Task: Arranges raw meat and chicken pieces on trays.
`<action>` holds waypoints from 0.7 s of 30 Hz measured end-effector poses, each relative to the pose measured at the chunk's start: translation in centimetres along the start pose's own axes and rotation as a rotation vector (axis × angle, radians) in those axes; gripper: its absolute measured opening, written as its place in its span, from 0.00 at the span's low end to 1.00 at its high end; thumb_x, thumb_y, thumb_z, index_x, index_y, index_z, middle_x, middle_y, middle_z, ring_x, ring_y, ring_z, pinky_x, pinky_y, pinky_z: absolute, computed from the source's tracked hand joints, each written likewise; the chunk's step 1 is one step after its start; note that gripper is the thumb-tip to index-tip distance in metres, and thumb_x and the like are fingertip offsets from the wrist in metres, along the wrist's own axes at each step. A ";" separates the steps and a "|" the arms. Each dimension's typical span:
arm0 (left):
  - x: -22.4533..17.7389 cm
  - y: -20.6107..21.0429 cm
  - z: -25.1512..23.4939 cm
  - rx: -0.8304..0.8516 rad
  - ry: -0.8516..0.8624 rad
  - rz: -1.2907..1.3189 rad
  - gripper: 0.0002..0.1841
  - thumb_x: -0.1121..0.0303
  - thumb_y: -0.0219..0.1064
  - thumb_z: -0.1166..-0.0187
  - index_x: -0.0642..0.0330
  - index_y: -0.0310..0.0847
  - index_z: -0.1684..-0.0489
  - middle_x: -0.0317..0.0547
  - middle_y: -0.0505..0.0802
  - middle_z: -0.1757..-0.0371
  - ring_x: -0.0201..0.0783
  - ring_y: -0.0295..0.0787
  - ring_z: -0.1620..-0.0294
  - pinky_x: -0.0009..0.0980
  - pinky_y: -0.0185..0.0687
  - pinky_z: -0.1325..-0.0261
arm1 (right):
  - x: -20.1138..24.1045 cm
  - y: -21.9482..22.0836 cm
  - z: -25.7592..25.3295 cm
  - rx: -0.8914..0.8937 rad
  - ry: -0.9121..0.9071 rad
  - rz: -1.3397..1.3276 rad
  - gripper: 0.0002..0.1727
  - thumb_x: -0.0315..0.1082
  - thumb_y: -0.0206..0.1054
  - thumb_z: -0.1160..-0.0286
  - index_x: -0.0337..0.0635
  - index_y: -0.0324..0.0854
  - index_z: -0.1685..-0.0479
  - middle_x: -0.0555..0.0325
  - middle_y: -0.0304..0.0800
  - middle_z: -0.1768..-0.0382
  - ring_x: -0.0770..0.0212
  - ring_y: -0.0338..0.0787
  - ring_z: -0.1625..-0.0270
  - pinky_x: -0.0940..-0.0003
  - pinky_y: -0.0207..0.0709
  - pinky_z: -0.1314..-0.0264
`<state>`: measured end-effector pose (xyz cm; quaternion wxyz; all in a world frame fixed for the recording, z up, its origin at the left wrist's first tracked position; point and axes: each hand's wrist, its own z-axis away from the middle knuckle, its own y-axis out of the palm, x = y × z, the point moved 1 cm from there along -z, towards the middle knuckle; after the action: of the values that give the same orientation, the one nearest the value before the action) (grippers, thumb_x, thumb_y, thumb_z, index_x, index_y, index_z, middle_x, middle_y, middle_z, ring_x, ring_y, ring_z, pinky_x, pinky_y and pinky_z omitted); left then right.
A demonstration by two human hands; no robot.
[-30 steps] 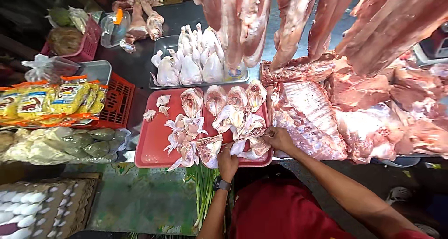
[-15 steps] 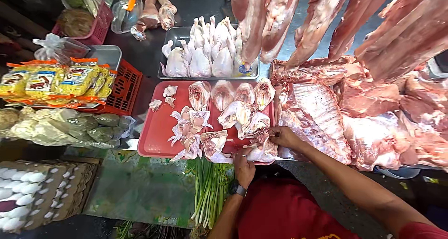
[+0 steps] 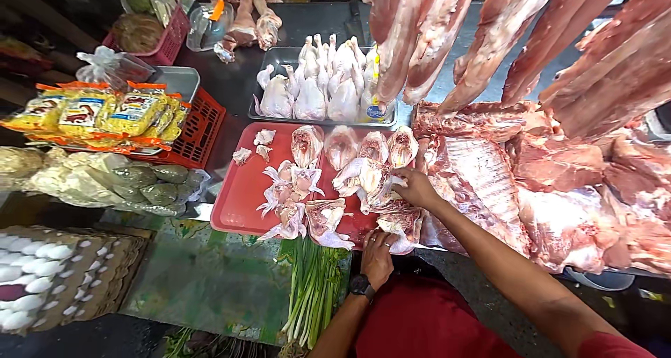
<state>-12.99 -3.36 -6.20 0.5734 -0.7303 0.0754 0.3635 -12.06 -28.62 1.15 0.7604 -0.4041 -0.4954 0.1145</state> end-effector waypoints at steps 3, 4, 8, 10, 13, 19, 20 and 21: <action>-0.6 -0.1 -0.1 -0.001 -0.014 -0.034 0.25 0.78 0.59 0.28 0.44 0.88 0.36 0.39 0.92 0.34 0.43 0.82 0.24 0.51 0.58 0.10 | 1.2 1.2 -4.5 0.038 0.003 0.070 0.33 0.48 0.72 0.27 0.51 0.77 0.20 0.46 0.83 0.27 0.40 0.79 0.24 0.36 0.72 0.23; -0.8 -0.3 -0.1 0.012 -0.031 -0.046 0.25 0.78 0.59 0.29 0.43 0.88 0.36 0.38 0.92 0.34 0.43 0.81 0.23 0.51 0.58 0.10 | 1.6 1.6 -5.9 0.069 0.029 0.076 0.36 0.51 0.73 0.28 0.51 0.75 0.17 0.43 0.84 0.28 0.36 0.80 0.25 0.32 0.72 0.25; -1.4 -0.4 -0.2 0.032 -0.069 -0.067 0.26 0.78 0.61 0.29 0.41 0.87 0.34 0.38 0.91 0.33 0.43 0.78 0.21 0.51 0.56 0.10 | 3.6 3.0 -10.1 0.184 -0.054 0.216 0.40 0.59 0.74 0.33 0.54 0.76 0.18 0.42 0.88 0.33 0.35 0.84 0.29 0.27 0.73 0.31; -1.9 -0.5 -0.1 0.006 -0.077 -0.072 0.25 0.76 0.62 0.29 0.41 0.87 0.34 0.38 0.91 0.33 0.43 0.78 0.21 0.50 0.57 0.10 | 5.0 3.8 -10.9 0.255 -0.064 0.317 0.40 0.58 0.76 0.38 0.55 0.78 0.22 0.41 0.88 0.35 0.35 0.85 0.32 0.26 0.76 0.36; -3.0 -0.5 0.2 -0.017 -0.109 -0.041 0.25 0.72 0.64 0.31 0.44 0.86 0.32 0.42 0.89 0.31 0.46 0.77 0.20 0.51 0.59 0.11 | 6.1 4.2 -11.2 0.282 0.029 0.338 0.36 0.51 0.80 0.47 0.52 0.83 0.31 0.40 0.91 0.43 0.35 0.89 0.39 0.27 0.79 0.43; -3.4 0.0 0.6 -0.018 -0.162 0.007 0.25 0.67 0.61 0.27 0.47 0.83 0.27 0.43 0.87 0.28 0.45 0.74 0.18 0.49 0.57 0.10 | 6.2 3.3 -10.6 0.255 -0.116 0.380 0.34 0.50 0.79 0.46 0.50 0.83 0.34 0.40 0.92 0.49 0.35 0.91 0.45 0.29 0.80 0.46; -3.6 -0.1 0.6 -0.006 -0.171 0.014 0.25 0.66 0.61 0.26 0.48 0.82 0.26 0.43 0.87 0.27 0.45 0.74 0.18 0.50 0.55 0.09 | 6.9 2.8 -10.1 0.253 -0.221 0.392 0.32 0.48 0.78 0.46 0.50 0.83 0.35 0.42 0.93 0.50 0.37 0.91 0.45 0.30 0.80 0.44; -3.8 -0.2 0.5 0.012 -0.184 0.021 0.25 0.65 0.61 0.25 0.48 0.82 0.25 0.44 0.86 0.26 0.45 0.72 0.16 0.51 0.54 0.08 | 8.2 2.2 -9.3 0.255 -0.357 0.409 0.30 0.45 0.78 0.45 0.51 0.84 0.37 0.45 0.93 0.52 0.40 0.91 0.44 0.34 0.80 0.40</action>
<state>-15.81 -3.97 -3.73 0.5785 -0.6894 0.0324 0.4347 0.23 -27.14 3.25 0.6671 -0.3703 -0.5111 0.3959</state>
